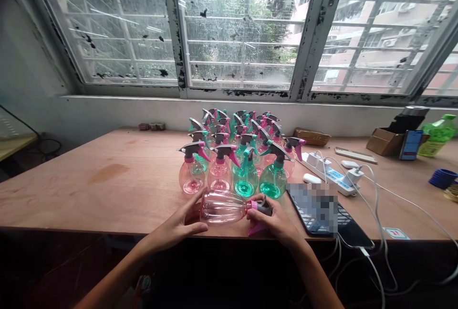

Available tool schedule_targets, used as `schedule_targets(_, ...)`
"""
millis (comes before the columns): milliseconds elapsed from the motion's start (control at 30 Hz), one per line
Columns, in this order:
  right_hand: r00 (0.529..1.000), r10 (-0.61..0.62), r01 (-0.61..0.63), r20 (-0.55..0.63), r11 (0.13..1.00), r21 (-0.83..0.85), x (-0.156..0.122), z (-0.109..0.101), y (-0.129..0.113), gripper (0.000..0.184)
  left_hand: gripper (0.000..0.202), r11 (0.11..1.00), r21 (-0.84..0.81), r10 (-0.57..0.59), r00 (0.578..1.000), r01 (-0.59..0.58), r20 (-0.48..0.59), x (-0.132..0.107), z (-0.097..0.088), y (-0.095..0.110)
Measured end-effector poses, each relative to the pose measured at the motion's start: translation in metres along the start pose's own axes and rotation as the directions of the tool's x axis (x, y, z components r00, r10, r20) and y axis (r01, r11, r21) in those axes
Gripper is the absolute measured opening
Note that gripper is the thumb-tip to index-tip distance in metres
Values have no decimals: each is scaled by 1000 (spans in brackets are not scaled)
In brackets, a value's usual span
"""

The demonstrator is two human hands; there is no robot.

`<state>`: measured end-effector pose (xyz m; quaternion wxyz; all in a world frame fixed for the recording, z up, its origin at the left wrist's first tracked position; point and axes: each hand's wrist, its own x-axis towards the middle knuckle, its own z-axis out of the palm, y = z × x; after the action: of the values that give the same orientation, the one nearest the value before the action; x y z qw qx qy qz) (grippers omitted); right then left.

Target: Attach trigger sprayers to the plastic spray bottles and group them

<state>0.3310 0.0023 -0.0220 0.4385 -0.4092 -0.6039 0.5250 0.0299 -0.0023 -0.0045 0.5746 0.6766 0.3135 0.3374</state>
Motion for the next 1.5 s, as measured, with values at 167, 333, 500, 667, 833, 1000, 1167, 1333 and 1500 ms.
schedule_targets(167, 1000, 16, -16, -1, 1000, 1, 1, 1, -1, 39, 90, 996, 56, 68, 998, -68, -10, 0, 1, -4)
schedule_targets(333, 1000, 18, -18, 0, 1000, -15, 1, 0, -2, 42, 102, 995, 64, 72, 997, -71, -22, 1, 2, -3)
schedule_targets(500, 1000, 1, -1, -18, 999, -44, 0, 1, -5, 43, 96, 1000, 9, -3, 999, 4, -33, 1, 1, -1)
schedule_targets(667, 1000, 23, -23, -14, 1000, -13, 0, 2, -4, 46, 88, 998, 15, 61, 998, -60, -23, 0, 2, -3)
schedule_targets(833, 999, -5, 3, -35, 998, -63, 0, 1, -3, 44, 107, 999, 9, 42, 998, -42, -40, 0, 2, 0)
schedule_targets(1000, 1000, 11, -12, -24, 999, -48, 0, 2, -4, 45, 96, 997, 57, 51, 998, -50, -22, 0, 1, 0)
schedule_targets(1167, 1000, 17, -17, -16, 1000, -26, 0, 1, -1, 46, 99, 998, -8, 63, 998, -63, 9, 0, 2, -2)
schedule_targets(1333, 999, 14, -16, -32, 997, -75, 0, 2, -2, 47, 102, 1000, -16, -7, 1000, 6, -3, -1, 3, 4)
schedule_targets(1500, 999, 34, -35, -25, 999, -42, -1, 1, -3, 50, 99, 998, 16, 54, 998, -54, 14, -1, 2, 1)
